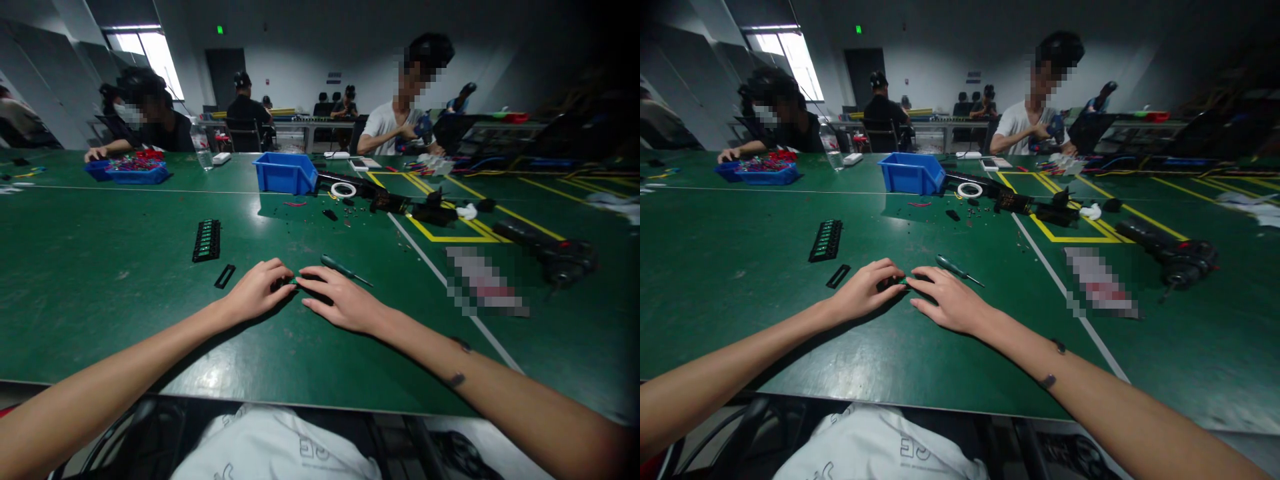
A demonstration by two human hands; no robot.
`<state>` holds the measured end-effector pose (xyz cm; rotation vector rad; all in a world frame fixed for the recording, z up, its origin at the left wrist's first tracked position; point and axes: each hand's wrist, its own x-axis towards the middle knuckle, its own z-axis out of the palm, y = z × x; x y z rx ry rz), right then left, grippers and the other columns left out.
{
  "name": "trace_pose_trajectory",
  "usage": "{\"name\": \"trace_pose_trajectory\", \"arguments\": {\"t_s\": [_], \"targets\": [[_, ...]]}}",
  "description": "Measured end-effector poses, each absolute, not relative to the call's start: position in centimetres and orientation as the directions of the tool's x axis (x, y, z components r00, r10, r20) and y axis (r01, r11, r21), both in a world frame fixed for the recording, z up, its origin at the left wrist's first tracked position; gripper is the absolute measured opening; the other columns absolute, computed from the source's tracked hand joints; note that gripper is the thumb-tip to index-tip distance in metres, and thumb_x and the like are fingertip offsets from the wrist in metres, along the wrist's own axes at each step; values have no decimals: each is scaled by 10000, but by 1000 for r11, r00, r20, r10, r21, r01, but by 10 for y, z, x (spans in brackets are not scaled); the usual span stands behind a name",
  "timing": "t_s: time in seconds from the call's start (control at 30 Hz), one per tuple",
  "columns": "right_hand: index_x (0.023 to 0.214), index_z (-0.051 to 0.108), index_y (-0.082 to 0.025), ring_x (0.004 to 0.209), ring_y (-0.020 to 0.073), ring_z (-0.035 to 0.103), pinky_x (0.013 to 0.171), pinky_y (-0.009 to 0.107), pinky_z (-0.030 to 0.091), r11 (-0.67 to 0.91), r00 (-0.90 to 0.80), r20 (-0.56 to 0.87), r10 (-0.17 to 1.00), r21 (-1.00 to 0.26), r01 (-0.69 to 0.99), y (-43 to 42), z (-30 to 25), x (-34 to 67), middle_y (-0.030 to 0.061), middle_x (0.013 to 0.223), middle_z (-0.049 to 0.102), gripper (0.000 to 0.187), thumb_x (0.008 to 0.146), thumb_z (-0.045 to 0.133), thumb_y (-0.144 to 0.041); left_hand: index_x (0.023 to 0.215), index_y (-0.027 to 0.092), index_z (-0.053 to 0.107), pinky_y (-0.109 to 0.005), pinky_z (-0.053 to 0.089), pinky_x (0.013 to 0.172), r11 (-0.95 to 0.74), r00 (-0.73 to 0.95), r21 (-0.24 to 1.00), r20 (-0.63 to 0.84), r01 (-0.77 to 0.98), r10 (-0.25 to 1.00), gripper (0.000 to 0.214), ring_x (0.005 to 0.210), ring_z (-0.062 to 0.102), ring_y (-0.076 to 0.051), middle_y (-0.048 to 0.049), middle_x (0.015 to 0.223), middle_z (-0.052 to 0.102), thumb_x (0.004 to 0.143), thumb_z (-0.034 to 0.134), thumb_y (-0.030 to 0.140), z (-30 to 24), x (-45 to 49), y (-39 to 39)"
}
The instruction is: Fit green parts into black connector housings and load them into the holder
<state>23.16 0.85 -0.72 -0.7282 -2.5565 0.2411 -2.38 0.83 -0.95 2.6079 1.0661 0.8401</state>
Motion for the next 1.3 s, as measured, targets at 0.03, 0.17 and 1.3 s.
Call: {"name": "trace_pose_trajectory", "arguments": {"t_s": [0.03, 0.17, 1.3], "targets": [[1410, 610, -199, 1322, 286, 570, 1122, 488, 492, 844, -751, 387, 535, -284, 454, 8, -7, 232, 155, 1443, 571, 424, 1019, 569, -358, 1135, 181, 676, -325, 488, 791, -725, 581, 367, 435, 583, 688, 247, 875, 624, -183, -76, 1016, 661, 1025, 554, 366, -9, -25, 8], [1417, 604, -212, 1325, 285, 566, 1123, 498, 490, 844, -751, 387, 535, -286, 454, 8, -7, 232, 152, 1448, 569, 425, 1017, 574, -353, 1194, 177, 655, -340, 463, 824, -807, 669, 162, 480, 569, 568, 238, 968, 654, -196, -98, 1100, 697, 1045, 515, 299, -8, -30, 10], [1330, 647, -191, 1301, 275, 584, 1127, 472, 494, 836, -736, 402, 545, -328, 440, 7, -4, 233, 143, 1418, 587, 356, 1014, 578, -341, 1161, 163, 722, -342, 425, 844, -813, 700, 256, 416, 522, 581, 279, 953, 629, -186, -93, 1059, 682, 1038, 516, 305, 7, -44, 1]]}}
